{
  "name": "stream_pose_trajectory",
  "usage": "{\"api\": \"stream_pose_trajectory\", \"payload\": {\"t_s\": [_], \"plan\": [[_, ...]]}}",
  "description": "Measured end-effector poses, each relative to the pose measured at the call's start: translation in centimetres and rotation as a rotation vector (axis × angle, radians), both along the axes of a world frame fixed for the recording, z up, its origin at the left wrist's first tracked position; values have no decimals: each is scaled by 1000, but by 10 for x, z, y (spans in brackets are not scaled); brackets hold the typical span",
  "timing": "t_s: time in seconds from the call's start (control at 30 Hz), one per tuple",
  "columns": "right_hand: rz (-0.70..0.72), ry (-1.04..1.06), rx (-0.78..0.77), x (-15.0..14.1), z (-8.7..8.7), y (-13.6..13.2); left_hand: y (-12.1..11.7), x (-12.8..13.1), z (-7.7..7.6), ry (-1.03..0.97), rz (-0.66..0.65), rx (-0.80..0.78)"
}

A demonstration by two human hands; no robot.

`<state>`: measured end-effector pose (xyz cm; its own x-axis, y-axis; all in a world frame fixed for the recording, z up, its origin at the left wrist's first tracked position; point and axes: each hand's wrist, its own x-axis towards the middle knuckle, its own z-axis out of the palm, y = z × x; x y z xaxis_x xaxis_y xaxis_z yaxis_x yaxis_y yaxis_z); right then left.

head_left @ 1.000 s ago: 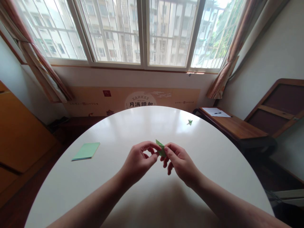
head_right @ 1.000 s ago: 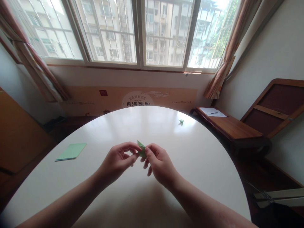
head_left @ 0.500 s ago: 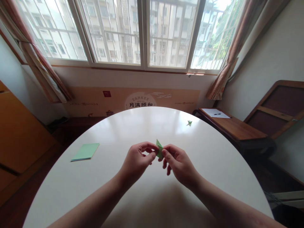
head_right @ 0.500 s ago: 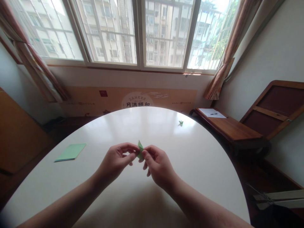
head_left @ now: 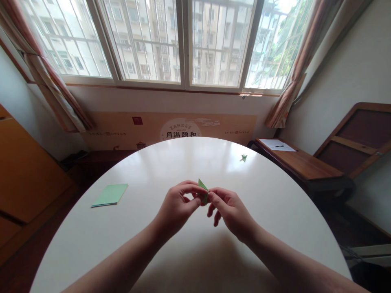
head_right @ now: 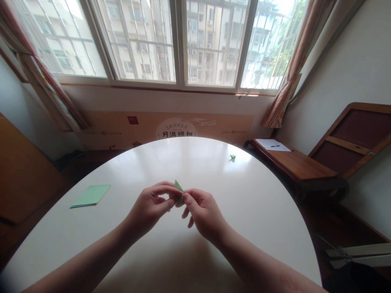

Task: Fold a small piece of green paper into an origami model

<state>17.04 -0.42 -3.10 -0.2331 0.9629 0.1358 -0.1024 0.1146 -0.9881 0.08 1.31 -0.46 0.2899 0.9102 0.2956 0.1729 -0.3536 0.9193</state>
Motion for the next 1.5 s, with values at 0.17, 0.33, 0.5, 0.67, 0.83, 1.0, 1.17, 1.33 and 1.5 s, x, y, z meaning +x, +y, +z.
{"api": "stream_pose_trajectory", "payload": {"t_s": [0.17,0.33,0.5,0.67,0.83,1.0,1.17,1.33,1.5], "plan": [[13,-18,-1,1,1,0,2,-2,-4,35,3,32],[1,-51,13,3,0,1,1,-1,-5,100,-11,110],[-6,-59,24,3,1,0,1,-2,-4,117,-18,130],[8,-23,15,3,3,1,3,-6,-6,91,-2,74],[8,-36,31,3,3,2,3,-5,-7,125,36,114],[-5,-58,44,3,1,2,0,-3,-4,178,65,167],[-13,-62,44,3,0,2,0,-3,-4,181,63,143],[-7,-64,47,3,0,2,2,-4,-5,176,70,99],[1,-67,44,3,1,2,4,-4,-5,150,70,70]]}}
